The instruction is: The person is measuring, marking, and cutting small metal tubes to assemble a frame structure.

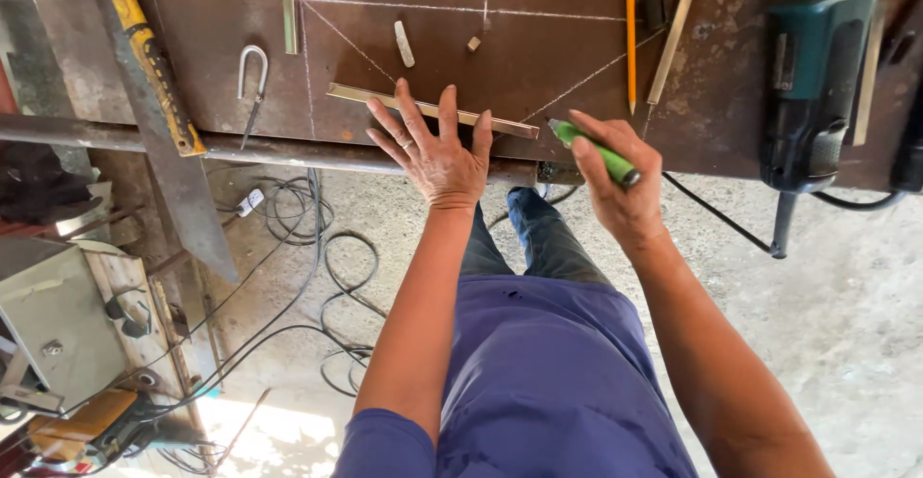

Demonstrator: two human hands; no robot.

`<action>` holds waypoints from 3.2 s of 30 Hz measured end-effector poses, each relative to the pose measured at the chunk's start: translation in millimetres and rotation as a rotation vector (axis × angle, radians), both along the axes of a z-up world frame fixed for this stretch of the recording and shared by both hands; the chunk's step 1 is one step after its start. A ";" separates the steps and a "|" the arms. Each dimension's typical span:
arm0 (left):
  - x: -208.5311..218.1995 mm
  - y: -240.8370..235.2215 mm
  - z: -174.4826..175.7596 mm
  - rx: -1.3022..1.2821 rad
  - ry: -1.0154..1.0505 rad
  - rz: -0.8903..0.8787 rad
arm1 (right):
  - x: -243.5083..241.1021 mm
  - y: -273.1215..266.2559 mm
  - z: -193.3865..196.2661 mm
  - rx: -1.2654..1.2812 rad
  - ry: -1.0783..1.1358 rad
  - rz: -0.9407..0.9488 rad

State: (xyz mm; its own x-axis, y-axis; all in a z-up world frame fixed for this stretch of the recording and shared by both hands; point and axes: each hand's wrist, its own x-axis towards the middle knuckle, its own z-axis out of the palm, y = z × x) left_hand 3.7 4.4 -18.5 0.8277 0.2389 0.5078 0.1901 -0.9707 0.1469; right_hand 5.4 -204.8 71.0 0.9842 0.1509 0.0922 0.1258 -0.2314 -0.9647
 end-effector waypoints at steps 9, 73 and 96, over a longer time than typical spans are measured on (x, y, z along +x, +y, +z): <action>3.2 -0.8 4.2 0.006 -0.047 -0.009 | 6.1 4.8 -9.8 -0.032 0.360 -0.231; 2.9 13.6 7.1 -0.408 -0.024 0.148 | 151.3 257.9 7.4 -0.370 0.207 0.679; -7.5 18.4 23.5 -0.438 0.145 -0.023 | 119.6 113.2 127.2 -0.368 0.222 0.128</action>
State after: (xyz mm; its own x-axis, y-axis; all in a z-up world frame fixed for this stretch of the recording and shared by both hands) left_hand -3.7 22.8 4.9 0.8903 0.3862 0.2414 0.2183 -0.8271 0.5179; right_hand 125.0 -91.6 198.2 0.9453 0.2563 -0.2017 -0.0247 -0.5603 -0.8279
